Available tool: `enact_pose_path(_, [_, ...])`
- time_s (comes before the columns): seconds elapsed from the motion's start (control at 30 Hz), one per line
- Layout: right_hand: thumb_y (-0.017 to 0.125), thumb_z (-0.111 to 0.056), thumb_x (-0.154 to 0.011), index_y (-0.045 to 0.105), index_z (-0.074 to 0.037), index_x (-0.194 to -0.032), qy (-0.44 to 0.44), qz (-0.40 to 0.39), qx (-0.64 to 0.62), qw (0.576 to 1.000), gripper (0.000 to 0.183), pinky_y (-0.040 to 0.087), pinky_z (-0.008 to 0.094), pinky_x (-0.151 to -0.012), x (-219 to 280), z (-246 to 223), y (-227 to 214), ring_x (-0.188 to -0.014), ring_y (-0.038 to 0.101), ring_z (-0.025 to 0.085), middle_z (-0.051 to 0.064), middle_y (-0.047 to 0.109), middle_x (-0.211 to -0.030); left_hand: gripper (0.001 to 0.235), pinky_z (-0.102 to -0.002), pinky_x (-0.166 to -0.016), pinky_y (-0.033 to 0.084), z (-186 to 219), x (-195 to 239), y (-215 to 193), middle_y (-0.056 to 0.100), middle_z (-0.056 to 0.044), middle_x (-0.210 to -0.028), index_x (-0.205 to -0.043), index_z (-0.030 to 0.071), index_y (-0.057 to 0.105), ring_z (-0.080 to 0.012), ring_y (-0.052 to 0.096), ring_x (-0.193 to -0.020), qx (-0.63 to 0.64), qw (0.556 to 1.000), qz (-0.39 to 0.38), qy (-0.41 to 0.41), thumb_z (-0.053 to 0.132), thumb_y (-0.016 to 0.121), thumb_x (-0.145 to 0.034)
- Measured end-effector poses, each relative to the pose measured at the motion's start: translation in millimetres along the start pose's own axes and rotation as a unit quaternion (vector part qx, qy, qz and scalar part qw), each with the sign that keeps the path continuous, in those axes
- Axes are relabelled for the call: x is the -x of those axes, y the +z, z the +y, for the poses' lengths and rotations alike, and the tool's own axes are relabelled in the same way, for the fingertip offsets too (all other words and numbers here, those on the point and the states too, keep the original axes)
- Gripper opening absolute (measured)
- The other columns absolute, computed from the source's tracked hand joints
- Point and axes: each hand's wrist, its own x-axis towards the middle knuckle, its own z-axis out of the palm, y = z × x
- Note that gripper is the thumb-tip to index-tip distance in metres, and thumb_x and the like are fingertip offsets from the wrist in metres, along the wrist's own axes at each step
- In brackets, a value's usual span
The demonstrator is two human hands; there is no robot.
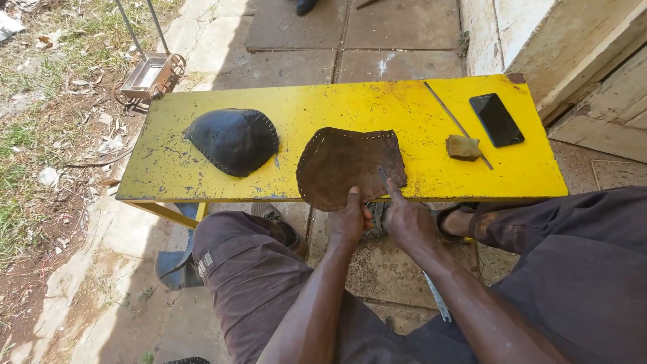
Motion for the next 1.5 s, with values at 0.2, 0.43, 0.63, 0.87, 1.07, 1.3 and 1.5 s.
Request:
enact_pose_path(0.2, [0.048, -0.013, -0.104, 0.040, -0.023, -0.169, -0.033, 0.005, 0.010, 0.999, 0.066, 0.045, 0.043, -0.041, 13.2, -4.1, -8.5, -0.046, 0.064, 0.033, 0.019, 0.071, -0.063, 0.062, -0.036, -0.056, 0.068, -20.3, -25.8, 12.8, 0.071, -0.011, -0.058, -0.070, 0.012, 0.072, -0.0226, 0.074, -0.054, 0.034, 0.999, 0.005, 0.018, 0.051, 0.049, -0.111])
enact_pose_path(0.43, [0.049, -0.013, -0.104, 0.041, -0.019, -0.169, -0.042, 0.033, 0.065, 0.996, 0.066, 0.045, 0.042, -0.041, 20.6, -25.1, -16.7, -0.044, 0.063, 0.033, 0.019, 0.070, -0.061, 0.057, -0.035, -0.050, 0.066, -62.3, -53.7, 24.1, 0.069, -0.013, -0.059, -0.077, 0.011, 0.072, -0.0253, 0.072, -0.052, 0.065, 0.996, -0.002, 0.059, 0.049, 0.049, -0.114])
enact_pose_path(0.63, [0.042, -0.011, -0.103, 0.042, -0.015, -0.167, -0.038, 0.007, 0.070, 0.997, 0.065, 0.046, 0.041, -0.039, 37.9, -36.1, -26.4, -0.042, 0.062, 0.031, 0.019, 0.071, -0.059, 0.060, -0.032, -0.041, 0.057, -73.1, -63.0, 38.1, 0.067, -0.008, -0.051, -0.066, 0.012, 0.072, -0.0218, 0.069, -0.043, 0.045, 0.995, 0.075, 0.055, 0.052, 0.055, -0.107])
enact_pose_path(0.87, [0.043, -0.013, -0.105, 0.043, -0.011, -0.166, -0.069, 0.015, 0.035, 0.997, 0.061, 0.042, 0.032, -0.040, 39.8, -46.2, -38.5, -0.037, 0.051, 0.021, 0.011, 0.064, -0.053, 0.065, -0.037, -0.041, 0.053, -58.4, -46.8, 35.8, 0.065, -0.010, -0.049, -0.056, 0.011, 0.069, -0.0242, 0.066, -0.041, 0.011, 0.993, 0.105, 0.051, 0.055, 0.058, -0.103])
enact_pose_path(1.07, [0.041, -0.010, -0.104, 0.044, -0.008, -0.165, -0.070, 0.007, -0.024, 0.997, 0.061, 0.040, 0.036, -0.042, 25.9, -44.7, -40.9, -0.037, 0.049, 0.025, 0.012, 0.061, -0.051, 0.065, -0.039, -0.042, 0.053, -62.6, -54.1, 32.8, 0.063, -0.011, -0.047, -0.057, 0.010, 0.068, -0.0260, 0.066, -0.041, 0.012, 0.992, 0.095, 0.080, 0.049, 0.056, -0.107])
enact_pose_path(1.3, [0.046, -0.003, -0.100, 0.045, -0.004, -0.163, -0.101, 0.005, 0.110, 0.989, 0.063, 0.043, 0.028, -0.039, 55.0, -60.7, -49.7, -0.035, 0.053, 0.017, 0.007, 0.064, -0.049, 0.062, -0.040, -0.042, 0.051, -44.4, -67.1, 25.0, 0.063, -0.011, -0.045, -0.056, 0.010, 0.069, -0.0272, 0.063, -0.037, 0.020, 0.987, 0.121, 0.106, 0.046, 0.059, -0.107])
enact_pose_path(1.5, [0.045, -0.002, -0.101, 0.050, 0.003, -0.158, -0.120, 0.054, 0.055, 0.990, 0.058, 0.044, 0.034, -0.040, 25.0, -57.6, -42.1, -0.039, 0.057, 0.023, 0.015, 0.065, -0.052, 0.059, -0.046, -0.053, 0.053, -69.1, -70.9, 35.8, 0.066, -0.012, -0.049, -0.057, 0.011, 0.072, -0.0299, 0.068, -0.046, 0.001, 0.987, 0.139, 0.084, 0.051, 0.064, -0.099])
